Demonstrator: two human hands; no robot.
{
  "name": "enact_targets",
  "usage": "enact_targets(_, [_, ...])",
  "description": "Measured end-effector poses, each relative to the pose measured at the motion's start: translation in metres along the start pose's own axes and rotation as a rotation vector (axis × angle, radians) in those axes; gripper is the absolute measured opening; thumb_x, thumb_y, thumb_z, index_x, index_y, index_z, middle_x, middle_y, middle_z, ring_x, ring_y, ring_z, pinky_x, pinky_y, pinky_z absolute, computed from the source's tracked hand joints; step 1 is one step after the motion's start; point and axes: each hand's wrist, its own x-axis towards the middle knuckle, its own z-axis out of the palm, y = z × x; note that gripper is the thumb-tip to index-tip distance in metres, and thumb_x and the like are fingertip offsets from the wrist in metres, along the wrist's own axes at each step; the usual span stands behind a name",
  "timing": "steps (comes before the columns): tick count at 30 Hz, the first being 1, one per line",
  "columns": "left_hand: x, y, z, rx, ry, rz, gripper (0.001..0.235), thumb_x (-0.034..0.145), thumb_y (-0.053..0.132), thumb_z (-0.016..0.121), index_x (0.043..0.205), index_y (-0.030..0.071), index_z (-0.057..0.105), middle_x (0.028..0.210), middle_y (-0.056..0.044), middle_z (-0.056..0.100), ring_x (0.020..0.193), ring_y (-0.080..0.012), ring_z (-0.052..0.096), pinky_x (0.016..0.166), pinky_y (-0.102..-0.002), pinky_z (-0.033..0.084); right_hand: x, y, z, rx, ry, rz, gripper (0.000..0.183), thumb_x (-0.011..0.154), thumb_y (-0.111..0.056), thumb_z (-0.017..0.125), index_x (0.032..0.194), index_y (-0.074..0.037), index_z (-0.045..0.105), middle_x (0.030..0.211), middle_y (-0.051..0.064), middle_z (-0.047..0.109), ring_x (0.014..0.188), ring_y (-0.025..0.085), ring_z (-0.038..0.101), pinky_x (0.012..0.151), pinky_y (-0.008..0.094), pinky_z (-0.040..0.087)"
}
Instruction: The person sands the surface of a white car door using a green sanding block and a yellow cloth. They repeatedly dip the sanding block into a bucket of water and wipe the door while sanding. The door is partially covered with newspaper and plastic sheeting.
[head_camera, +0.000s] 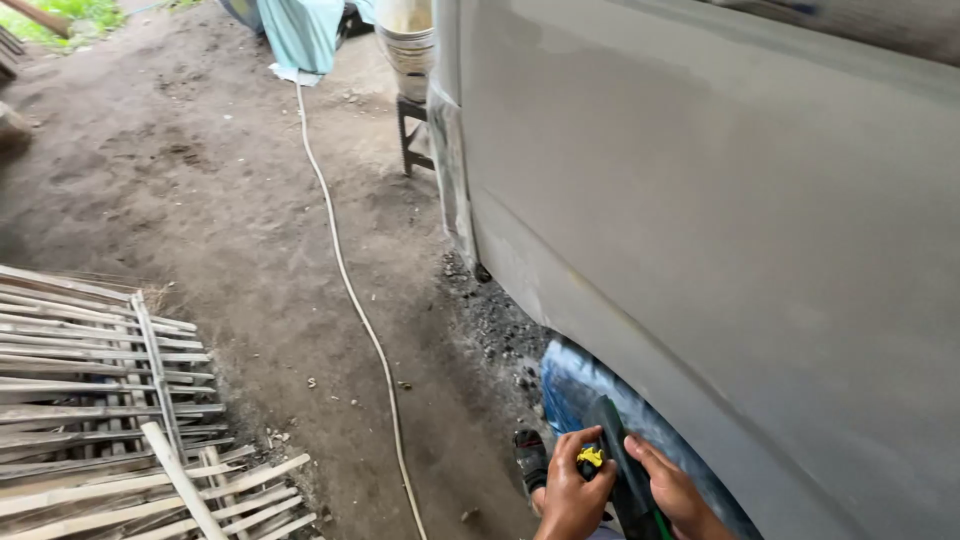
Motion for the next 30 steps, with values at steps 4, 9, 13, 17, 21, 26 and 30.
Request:
enact_targets(4, [0.064, -0.03, -0.031, 0.019, 0.125, 0.079, 0.043, 0.079, 0.013, 0.077, 0.121, 0.008, 0.071, 0.113, -0.01, 0.067, 0.111, -0.0256, 0.069, 0.097, -0.036, 0.054, 0.08, 0.003, 0.033, 0.02, -0.09, -0.01, 0.049, 0.102, -0.028, 0.053, 0.14, 0.001, 0.061, 0.131, 0.007, 0.068, 0.116, 0.014, 0.064, 0.1, 0.029, 0.047])
enact_targets(9, [0.164, -0.097, -0.072, 0.066, 0.165, 0.135, 0.048, 0.073, 0.011, 0.082, 0.12, 0.008, 0.071, 0.111, -0.011, 0.068, 0.11, -0.0255, 0.07, 0.097, -0.036, 0.055, 0.179, -0.007, 0.096, 0.051, -0.307, -0.004, 0.049, 0.104, -0.029, 0.052, 0.135, 0.007, 0.064, 0.118, 0.014, 0.069, 0.105, 0.019, 0.065, 0.093, 0.035, 0.051])
enact_targets(13, [0.233, -0.06, -0.118, 0.027, 0.237, 0.095, 0.046, 0.074, 0.012, 0.082, 0.118, 0.009, 0.072, 0.112, -0.011, 0.07, 0.11, -0.0251, 0.072, 0.098, -0.035, 0.056, 0.195, -0.076, 0.187, 0.075, -0.381, 0.015, 0.048, 0.1, -0.029, 0.048, 0.134, 0.002, 0.062, 0.117, 0.01, 0.072, 0.105, 0.016, 0.069, 0.094, 0.032, 0.054])
enact_targets(17, [0.287, -0.045, -0.161, -0.018, 0.306, 0.088, 0.046, 0.075, 0.012, 0.081, 0.12, 0.008, 0.071, 0.116, -0.009, 0.068, 0.113, -0.0236, 0.071, 0.099, -0.035, 0.055, 0.234, -0.121, 0.25, 0.083, -0.468, 0.025, 0.048, 0.102, -0.029, 0.049, 0.137, 0.001, 0.06, 0.119, 0.01, 0.069, 0.105, 0.017, 0.066, 0.093, 0.032, 0.052])
enact_targets(21, [0.341, -0.06, -0.206, -0.129, 0.371, 0.016, 0.053, 0.075, 0.012, 0.083, 0.125, 0.008, 0.069, 0.117, -0.008, 0.067, 0.116, -0.0216, 0.07, 0.101, -0.035, 0.054, 0.294, -0.131, 0.305, 0.072, -0.484, 0.089, 0.049, 0.102, -0.028, 0.052, 0.141, 0.0, 0.058, 0.123, 0.01, 0.068, 0.111, 0.018, 0.064, 0.096, 0.033, 0.05])
enact_targets(26, [0.417, -0.086, -0.268, -0.127, 0.397, 0.008, 0.053, 0.075, 0.014, 0.085, 0.125, 0.007, 0.069, 0.117, -0.011, 0.07, 0.115, -0.0212, 0.071, 0.102, -0.033, 0.052, 0.367, -0.145, 0.374, 0.083, -0.45, 0.079, 0.049, 0.102, -0.025, 0.054, 0.142, 0.004, 0.057, 0.129, 0.009, 0.068, 0.118, 0.015, 0.063, 0.102, 0.03, 0.049])
enact_targets(30, [0.489, -0.068, -0.323, -0.395, 0.352, -0.042, 0.044, 0.081, 0.014, 0.08, 0.122, 0.004, 0.07, 0.115, -0.013, 0.076, 0.109, -0.0201, 0.071, 0.097, -0.032, 0.053, 0.413, -0.167, 0.442, 0.047, -0.482, 0.034, 0.049, 0.101, -0.027, 0.054, 0.14, 0.001, 0.061, 0.125, 0.008, 0.07, 0.113, 0.015, 0.064, 0.098, 0.03, 0.049])
